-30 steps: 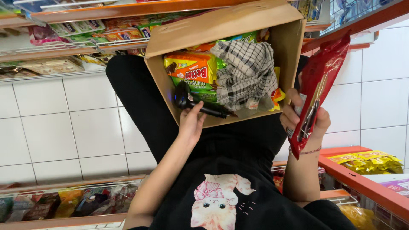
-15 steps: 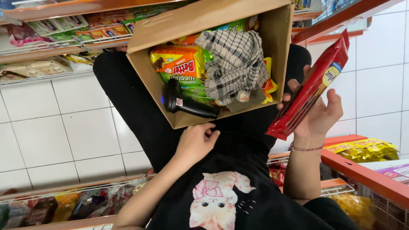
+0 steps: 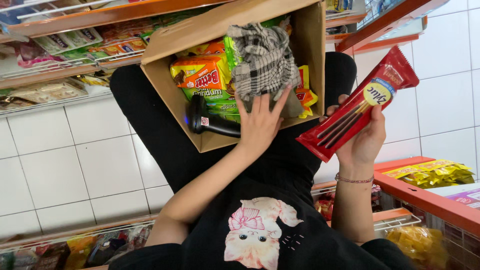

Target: The person sits on the floor of a store aisle and restocks shelves with packaged snacks. They take items from a cardboard box on their lap, wipe the packaging with a cloth, scan the barcode with a handheld scanner, and place the items on the shelf.

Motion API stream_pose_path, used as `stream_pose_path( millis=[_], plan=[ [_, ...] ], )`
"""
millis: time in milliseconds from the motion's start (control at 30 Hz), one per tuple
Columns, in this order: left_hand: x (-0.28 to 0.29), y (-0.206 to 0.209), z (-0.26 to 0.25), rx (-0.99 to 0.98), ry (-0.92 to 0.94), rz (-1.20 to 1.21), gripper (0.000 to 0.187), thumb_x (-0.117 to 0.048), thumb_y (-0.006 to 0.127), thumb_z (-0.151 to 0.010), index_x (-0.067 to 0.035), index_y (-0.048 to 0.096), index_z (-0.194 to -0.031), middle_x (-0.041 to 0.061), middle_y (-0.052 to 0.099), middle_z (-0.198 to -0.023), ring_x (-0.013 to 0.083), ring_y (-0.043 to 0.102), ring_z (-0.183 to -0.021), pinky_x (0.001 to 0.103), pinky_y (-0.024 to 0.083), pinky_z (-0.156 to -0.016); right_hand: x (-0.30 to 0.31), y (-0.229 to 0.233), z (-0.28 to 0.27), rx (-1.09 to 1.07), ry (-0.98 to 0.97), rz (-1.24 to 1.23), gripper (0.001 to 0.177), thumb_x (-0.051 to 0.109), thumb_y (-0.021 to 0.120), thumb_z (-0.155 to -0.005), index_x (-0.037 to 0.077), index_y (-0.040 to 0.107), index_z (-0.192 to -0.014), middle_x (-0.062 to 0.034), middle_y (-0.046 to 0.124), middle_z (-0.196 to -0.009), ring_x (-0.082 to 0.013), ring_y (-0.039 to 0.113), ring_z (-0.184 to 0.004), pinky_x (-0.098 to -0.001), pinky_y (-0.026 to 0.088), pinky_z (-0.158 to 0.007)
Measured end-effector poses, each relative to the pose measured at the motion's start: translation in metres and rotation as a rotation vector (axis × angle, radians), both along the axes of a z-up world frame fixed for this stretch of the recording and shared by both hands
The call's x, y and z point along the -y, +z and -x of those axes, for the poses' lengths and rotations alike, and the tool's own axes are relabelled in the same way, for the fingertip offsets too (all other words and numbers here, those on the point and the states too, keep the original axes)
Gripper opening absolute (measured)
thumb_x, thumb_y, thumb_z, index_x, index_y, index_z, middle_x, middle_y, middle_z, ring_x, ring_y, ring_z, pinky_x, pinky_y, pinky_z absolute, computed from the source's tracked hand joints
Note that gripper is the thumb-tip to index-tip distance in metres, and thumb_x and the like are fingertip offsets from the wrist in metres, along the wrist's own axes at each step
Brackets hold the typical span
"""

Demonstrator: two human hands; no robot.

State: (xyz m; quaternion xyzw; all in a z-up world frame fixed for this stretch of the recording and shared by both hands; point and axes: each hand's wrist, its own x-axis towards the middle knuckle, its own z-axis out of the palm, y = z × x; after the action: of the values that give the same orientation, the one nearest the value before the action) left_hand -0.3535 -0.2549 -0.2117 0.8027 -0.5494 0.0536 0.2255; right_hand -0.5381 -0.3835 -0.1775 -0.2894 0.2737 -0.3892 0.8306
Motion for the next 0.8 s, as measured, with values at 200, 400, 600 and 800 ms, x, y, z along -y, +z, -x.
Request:
stream_pose_path(
  millis=[200, 400, 600, 800],
  plan=[
    [0.005, -0.029, -0.02, 0.132, -0.065, 0.121, 0.048, -0.019, 0.072, -0.092, -0.017, 0.065, -0.139, 0.006, 0.057, -0.109, 0.0259, 0.056, -0.107, 0.077, 0.024, -0.116, -0.003, -0.007, 0.0, 0.031, -0.015, 0.013, 0.071, 0.058, 0.035, -0.105, 0.001, 0.053, -0.144, -0.0182, 0.066, -0.129, -0.0322, 0.066, -0.114, -0.0465, 0.053, -0.103],
    [0.005, -0.035, -0.024, 0.038, -0.092, 0.255, 0.032, -0.016, 0.072, -0.092, -0.016, 0.074, -0.123, 0.004, 0.066, -0.105, 0.0247, 0.059, -0.098, 0.075, 0.025, -0.115, -0.005, -0.032, -0.002, -0.018, -0.078, 0.046, 0.066, 0.052, 0.031, -0.11, 0.002, 0.049, -0.15, -0.0126, 0.062, -0.141, -0.0263, 0.059, -0.131, -0.0418, 0.045, -0.117],
    [-0.008, 0.012, -0.015, -0.833, -0.007, 0.415, 0.027, -0.006, 0.072, -0.093, -0.007, 0.074, -0.12, 0.012, 0.074, -0.122, 0.0225, 0.068, -0.118, 0.048, 0.042, -0.112, -0.013, -0.038, -0.008, -0.149, -0.129, 0.313, 0.059, 0.042, 0.032, -0.115, 0.004, 0.033, -0.16, -0.0099, 0.049, -0.156, -0.0235, 0.048, -0.144, -0.0407, 0.04, -0.123],
    [-0.03, 0.068, 0.014, -1.24, -0.118, 0.655, 0.034, 0.002, 0.066, -0.097, -0.005, 0.07, -0.13, 0.024, 0.048, -0.157, 0.028, 0.045, -0.15, 0.041, 0.035, -0.124, -0.038, -0.022, -0.029, -0.101, -0.011, 0.425, 0.06, 0.04, 0.034, -0.114, 0.012, 0.02, -0.165, -0.0108, 0.04, -0.162, -0.0265, 0.043, -0.149, -0.0433, 0.037, -0.126]
  ],
)
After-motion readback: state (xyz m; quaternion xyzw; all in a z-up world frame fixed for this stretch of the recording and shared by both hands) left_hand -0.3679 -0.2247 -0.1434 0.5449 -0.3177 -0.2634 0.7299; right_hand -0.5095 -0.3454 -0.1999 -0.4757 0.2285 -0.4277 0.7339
